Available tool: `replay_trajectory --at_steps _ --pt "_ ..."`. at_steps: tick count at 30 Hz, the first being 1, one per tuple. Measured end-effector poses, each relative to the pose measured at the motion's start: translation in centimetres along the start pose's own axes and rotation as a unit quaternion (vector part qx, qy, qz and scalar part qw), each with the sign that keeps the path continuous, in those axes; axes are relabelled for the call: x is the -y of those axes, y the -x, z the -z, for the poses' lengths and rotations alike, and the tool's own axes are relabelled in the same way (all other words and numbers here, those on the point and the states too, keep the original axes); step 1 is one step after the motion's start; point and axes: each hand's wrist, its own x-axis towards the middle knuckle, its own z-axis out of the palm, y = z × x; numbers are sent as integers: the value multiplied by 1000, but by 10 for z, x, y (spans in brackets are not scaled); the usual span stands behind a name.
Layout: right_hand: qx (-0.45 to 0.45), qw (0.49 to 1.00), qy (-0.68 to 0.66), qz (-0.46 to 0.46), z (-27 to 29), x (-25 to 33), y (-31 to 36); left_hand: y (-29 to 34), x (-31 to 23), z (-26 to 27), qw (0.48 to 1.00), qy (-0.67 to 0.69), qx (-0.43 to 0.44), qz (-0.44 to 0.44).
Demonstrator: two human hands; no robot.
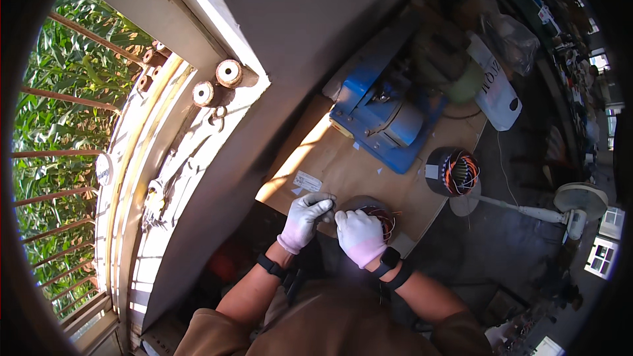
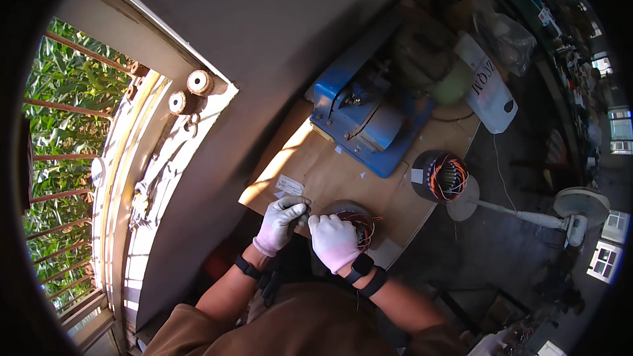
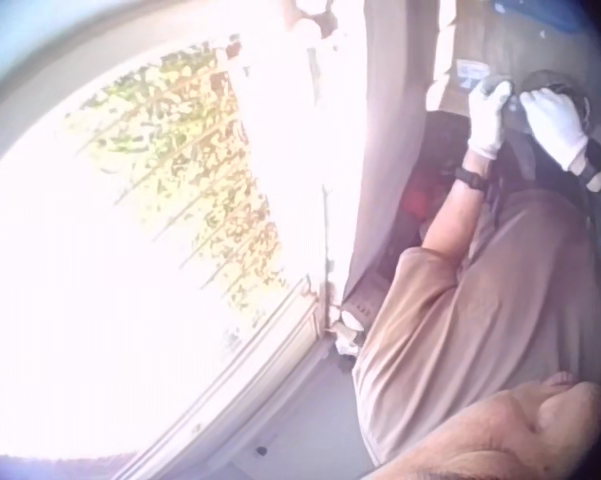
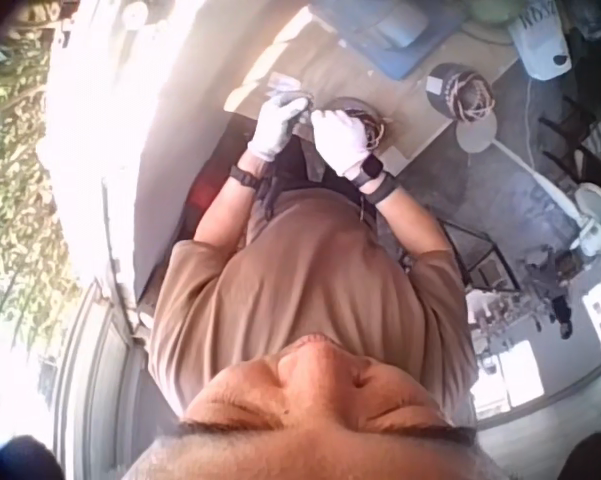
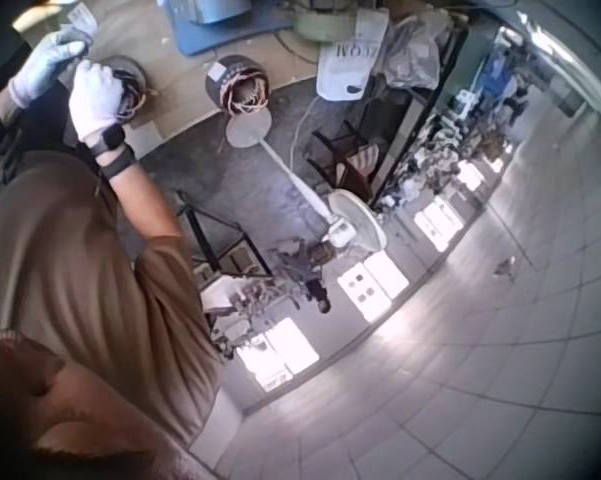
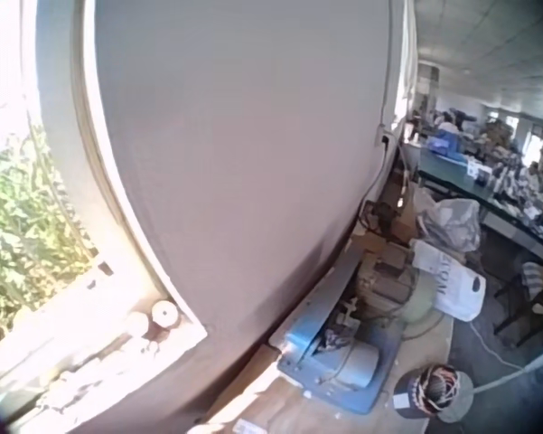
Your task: Inserting copper wire coils into a motor stator.
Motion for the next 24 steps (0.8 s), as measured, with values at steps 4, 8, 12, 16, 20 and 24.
replay_trajectory --at_steps 4,8,12,16,20,24 --pt "5 1000 14 16 2 -4 3 0 -9 -7 999 -30 4 25" --pt "14 987 -157 -28 19 -20 -5 -1 -10 -8 995 -97 16 3" --pt "-22 893 -441 -84 35 -43 -36 0 -11 -12 987 -148 58 -13" --pt "108 777 -611 -108 21 -67 -43 -4 -12 -16 982 -160 103 -13" --pt "110 832 -522 -151 24 -66 -40 -2 -13 -29 940 -301 100 -125" --pt "22 929 -354 -105 31 -57 -35 2 -12 -41 767 -544 65 -335"
